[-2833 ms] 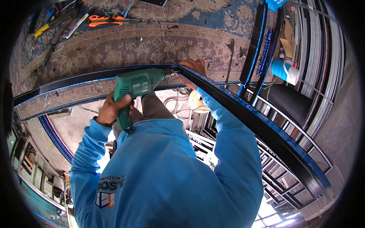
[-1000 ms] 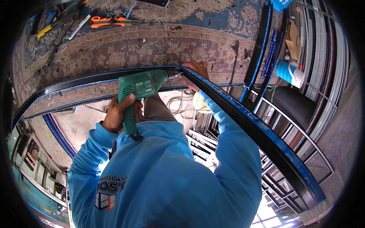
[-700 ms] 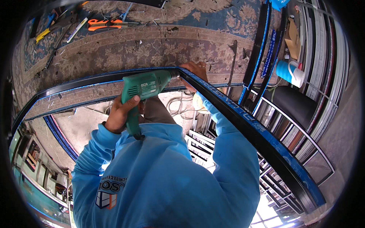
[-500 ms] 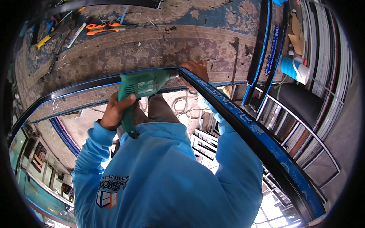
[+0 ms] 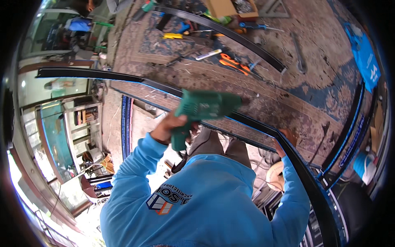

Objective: Drilling holes and using a rivet tool to assemble a black metal frame.

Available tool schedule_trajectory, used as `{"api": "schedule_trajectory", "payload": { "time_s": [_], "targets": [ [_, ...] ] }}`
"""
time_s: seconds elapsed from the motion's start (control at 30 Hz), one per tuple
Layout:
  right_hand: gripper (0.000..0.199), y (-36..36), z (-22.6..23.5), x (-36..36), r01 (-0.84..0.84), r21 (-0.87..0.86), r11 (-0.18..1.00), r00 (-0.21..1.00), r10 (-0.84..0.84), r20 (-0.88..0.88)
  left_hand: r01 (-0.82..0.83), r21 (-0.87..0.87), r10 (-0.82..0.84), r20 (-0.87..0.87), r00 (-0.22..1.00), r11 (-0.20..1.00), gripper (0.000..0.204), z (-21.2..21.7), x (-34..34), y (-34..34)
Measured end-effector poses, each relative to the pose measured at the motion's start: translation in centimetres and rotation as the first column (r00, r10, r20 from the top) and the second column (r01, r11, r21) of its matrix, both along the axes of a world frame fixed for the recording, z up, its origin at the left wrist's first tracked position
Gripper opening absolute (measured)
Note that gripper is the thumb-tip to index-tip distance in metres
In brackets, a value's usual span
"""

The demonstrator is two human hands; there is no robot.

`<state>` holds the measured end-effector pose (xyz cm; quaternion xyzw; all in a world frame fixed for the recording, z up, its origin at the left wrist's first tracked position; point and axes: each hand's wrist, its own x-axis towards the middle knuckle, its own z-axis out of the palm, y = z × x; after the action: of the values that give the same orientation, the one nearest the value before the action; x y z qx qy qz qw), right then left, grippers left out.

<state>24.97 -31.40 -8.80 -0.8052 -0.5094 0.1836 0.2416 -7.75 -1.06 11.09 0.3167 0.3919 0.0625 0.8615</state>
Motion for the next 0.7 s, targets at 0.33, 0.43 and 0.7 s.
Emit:
{"api": "schedule_trajectory", "payload": {
  "time_s": [0.33, 0.43, 0.7],
  "targets": [
    [0.030, -0.3, 0.0, -0.8, 0.111, 0.041, 0.993, 0.994, -0.111, -0.009, 0.349, 0.844, 0.168, -0.445, 0.880, 0.407, 0.088, -3.9, -3.3, 17.4],
    [0.031, -0.9, -0.4, -0.8, 0.137, -0.033, 0.990, 0.990, -0.137, 0.021, 0.527, 0.830, 0.310, -0.557, 0.770, 0.181, 0.091, -12.1, -5.2, 25.4],
    [0.036, -0.7, -0.7, -0.9, 0.153, -0.110, 0.982, 0.988, -0.149, 0.044, 0.683, 0.723, 0.584, -0.601, 0.546, 0.107, 0.087, -19.1, -7.0, 27.3]
  ]
}}
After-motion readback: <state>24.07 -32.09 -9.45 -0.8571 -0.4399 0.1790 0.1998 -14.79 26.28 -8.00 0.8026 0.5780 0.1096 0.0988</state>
